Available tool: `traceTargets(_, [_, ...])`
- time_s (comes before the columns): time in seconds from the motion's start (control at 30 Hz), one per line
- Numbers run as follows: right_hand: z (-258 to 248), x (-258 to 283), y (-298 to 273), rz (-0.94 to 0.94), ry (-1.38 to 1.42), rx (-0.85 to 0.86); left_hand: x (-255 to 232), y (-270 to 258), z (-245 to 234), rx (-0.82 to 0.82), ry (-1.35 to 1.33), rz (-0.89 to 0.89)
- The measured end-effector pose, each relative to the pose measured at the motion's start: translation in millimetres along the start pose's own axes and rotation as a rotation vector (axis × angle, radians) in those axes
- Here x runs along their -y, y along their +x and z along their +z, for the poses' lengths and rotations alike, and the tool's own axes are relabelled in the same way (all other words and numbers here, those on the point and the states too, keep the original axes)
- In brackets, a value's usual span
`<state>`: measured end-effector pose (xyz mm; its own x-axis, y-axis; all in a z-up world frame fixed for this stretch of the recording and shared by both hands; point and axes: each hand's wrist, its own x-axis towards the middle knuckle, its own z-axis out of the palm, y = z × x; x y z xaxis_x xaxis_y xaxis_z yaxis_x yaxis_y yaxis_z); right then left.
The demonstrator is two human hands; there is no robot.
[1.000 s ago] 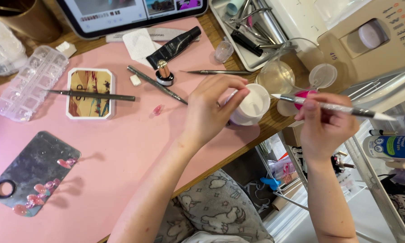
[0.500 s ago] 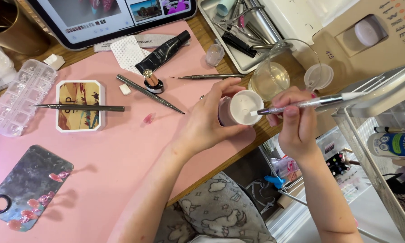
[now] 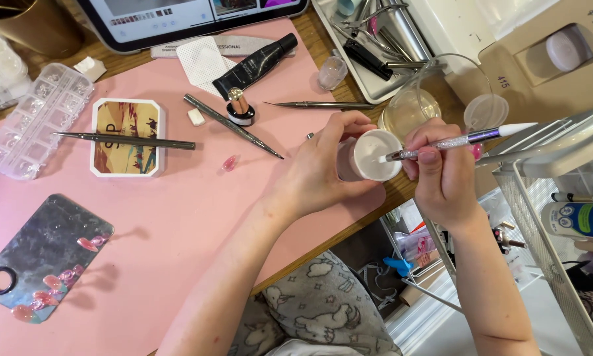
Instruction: The person applies colored gel to a nail tip using a fine brush, then cures it under a UV lamp. They repeat the process with a second nail tip, applying white gel and shaping it with a brush. The workspace includes a tablet, nail tools, and a UV lamp.
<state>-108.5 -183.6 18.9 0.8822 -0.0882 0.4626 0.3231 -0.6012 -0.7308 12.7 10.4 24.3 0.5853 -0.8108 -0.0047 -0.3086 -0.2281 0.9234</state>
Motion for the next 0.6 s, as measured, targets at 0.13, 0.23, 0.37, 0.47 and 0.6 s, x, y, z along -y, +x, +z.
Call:
traceTargets(0.13, [0,1,1,0.0,-0.032,0.01,-2,-1,-2,0.003,0.011,-0.003])
traceTargets(0.23, [0,2,2,0.008,-0.055,0.01,0,-1,-1,0.002,0.015,-0.006])
traceTargets(0.37, [-2,-8,0,-0.032,-0.086,0.009,14,-4,7,-0.077,-0.084,0.166])
traceTargets(0.47, [-3,-17,0,-0.084,-0.088,0.008,25,-1,14,-0.148,-0.101,0.304])
traceTargets(0.6, [-2,-11,-1,-0.053,-0.165,-0.005,37,5,20,-0.13,0.009,0.392])
